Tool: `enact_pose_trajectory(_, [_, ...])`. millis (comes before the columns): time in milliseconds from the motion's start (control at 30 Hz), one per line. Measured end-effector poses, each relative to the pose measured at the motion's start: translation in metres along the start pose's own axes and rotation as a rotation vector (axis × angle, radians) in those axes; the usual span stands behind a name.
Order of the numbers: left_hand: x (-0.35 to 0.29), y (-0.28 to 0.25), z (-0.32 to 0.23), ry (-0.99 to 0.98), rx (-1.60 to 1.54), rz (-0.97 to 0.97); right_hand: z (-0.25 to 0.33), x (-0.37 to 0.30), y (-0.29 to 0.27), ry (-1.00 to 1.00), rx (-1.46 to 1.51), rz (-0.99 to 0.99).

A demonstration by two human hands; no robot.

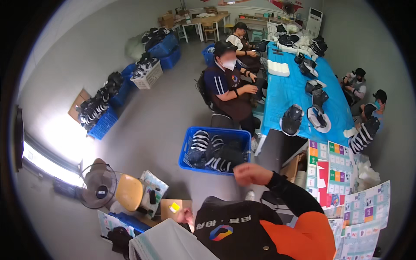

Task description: The person cleans a shoe upper using a high-pressure air nozzle, moves the shoe to a basket, and later cleans a small circular component.

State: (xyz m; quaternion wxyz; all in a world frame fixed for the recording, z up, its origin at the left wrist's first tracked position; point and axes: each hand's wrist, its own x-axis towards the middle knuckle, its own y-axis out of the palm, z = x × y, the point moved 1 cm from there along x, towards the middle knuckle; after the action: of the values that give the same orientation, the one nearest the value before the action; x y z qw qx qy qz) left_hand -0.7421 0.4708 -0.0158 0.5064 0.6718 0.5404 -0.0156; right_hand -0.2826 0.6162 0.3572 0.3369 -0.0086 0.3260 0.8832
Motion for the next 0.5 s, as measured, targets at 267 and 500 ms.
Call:
enact_pose_trajectory(267, [-0.016,0.379,-0.137,0.75,1.185,0.189,-0.034,0.081,0.061,-0.308,-0.238,0.232])
enact_pose_trajectory(500, [0.002,0.397,-0.128,0.83,1.194,0.396,-0.034,0.051,0.046,-0.239,-0.122,0.163])
